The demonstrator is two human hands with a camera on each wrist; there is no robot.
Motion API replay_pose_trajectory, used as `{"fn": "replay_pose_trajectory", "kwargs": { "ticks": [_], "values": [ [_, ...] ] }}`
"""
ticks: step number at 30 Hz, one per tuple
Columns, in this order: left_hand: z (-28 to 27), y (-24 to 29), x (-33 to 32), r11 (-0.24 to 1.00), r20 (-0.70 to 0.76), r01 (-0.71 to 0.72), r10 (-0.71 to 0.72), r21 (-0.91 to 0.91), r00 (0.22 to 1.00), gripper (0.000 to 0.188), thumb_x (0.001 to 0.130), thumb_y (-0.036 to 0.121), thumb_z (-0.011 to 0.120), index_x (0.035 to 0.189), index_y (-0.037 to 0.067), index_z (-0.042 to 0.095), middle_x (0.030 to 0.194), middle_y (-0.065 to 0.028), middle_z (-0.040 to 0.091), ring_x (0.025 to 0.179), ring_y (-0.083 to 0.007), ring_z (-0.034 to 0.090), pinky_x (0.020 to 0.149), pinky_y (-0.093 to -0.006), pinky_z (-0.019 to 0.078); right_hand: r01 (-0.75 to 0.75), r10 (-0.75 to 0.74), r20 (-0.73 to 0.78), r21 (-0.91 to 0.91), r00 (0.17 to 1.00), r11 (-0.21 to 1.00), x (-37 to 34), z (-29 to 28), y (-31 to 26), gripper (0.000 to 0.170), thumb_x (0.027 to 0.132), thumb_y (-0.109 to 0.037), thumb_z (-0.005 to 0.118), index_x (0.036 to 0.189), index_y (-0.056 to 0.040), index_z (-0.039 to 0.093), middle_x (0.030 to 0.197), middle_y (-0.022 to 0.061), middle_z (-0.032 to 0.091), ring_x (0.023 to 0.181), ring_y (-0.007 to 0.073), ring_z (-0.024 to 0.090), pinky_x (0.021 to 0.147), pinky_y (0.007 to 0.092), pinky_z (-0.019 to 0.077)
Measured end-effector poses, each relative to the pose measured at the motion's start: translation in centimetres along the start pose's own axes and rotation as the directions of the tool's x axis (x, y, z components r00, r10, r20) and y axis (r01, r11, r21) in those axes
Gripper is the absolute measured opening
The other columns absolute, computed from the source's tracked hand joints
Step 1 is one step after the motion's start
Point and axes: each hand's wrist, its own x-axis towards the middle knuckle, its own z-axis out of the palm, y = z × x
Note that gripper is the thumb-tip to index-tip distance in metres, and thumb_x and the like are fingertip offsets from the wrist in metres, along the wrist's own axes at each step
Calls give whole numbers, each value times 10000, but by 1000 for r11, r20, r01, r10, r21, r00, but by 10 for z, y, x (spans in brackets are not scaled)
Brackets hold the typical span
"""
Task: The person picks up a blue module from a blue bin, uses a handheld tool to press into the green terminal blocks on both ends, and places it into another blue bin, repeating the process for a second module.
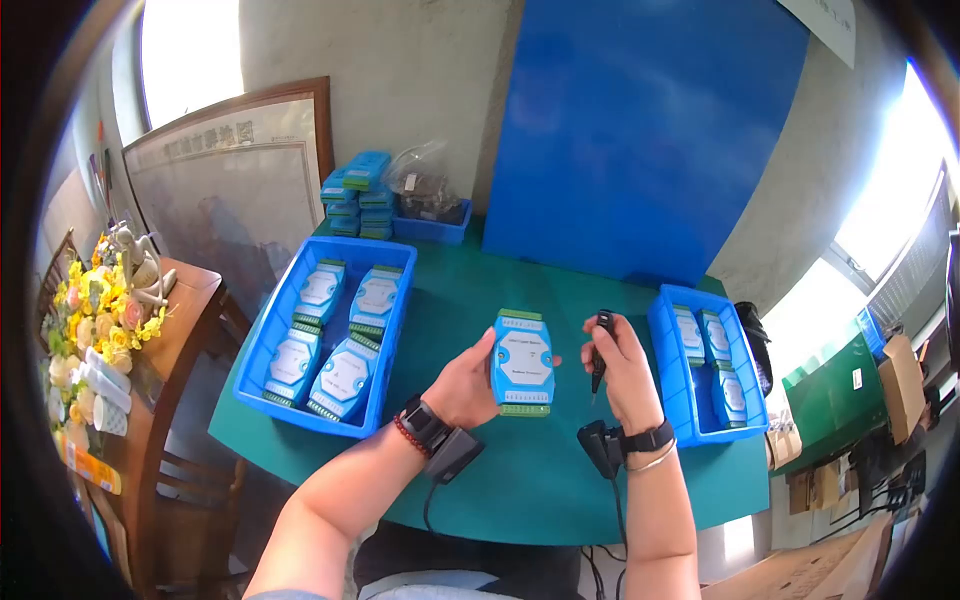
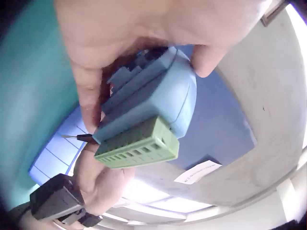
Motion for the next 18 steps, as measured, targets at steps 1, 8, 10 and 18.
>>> {"fn": "replay_pose_trajectory", "kwargs": {
  "ticks": [1,8,10,18],
  "values": [
    [-4,-1,2,1000,5,-12,12,-1,1000,587,987,500,272,1418,104,322,1315,-217,486,1171,-372,516,983,-504,418,81,-81,-22,10,996,997,3,-2,4,153,965,-120,484,1021,1,558,897,43,567,774,109,538,696,248,440],
    [-21,-9,-1,992,30,-96,94,87,995,735,901,611,395,1429,110,295,1368,-182,442,1174,-342,517,977,-558,414,245,-237,67,-198,969,949,-6,-16,1,189,947,-133,535,1070,-1,594,894,16,640,790,81,533,721,223,438],
    [-21,-7,-4,985,25,-98,96,144,995,846,823,679,464,1425,109,295,1351,-162,458,1163,-323,527,947,-587,435,158,-158,4,-10,987,987,-13,-20,-5,187,959,-176,531,1034,-6,557,894,76,657,676,68,545,583,189,426],
    [-17,-6,-8,972,49,-146,139,185,989,938,742,703,561,1414,100,305,1301,-166,472,1118,-320,545,875,-543,503,377,-399,91,193,912,906,-34,3,-7,272,944,-235,566,1038,-9,446,878,188,657,577,100,570,526,204,476]
  ]
}}
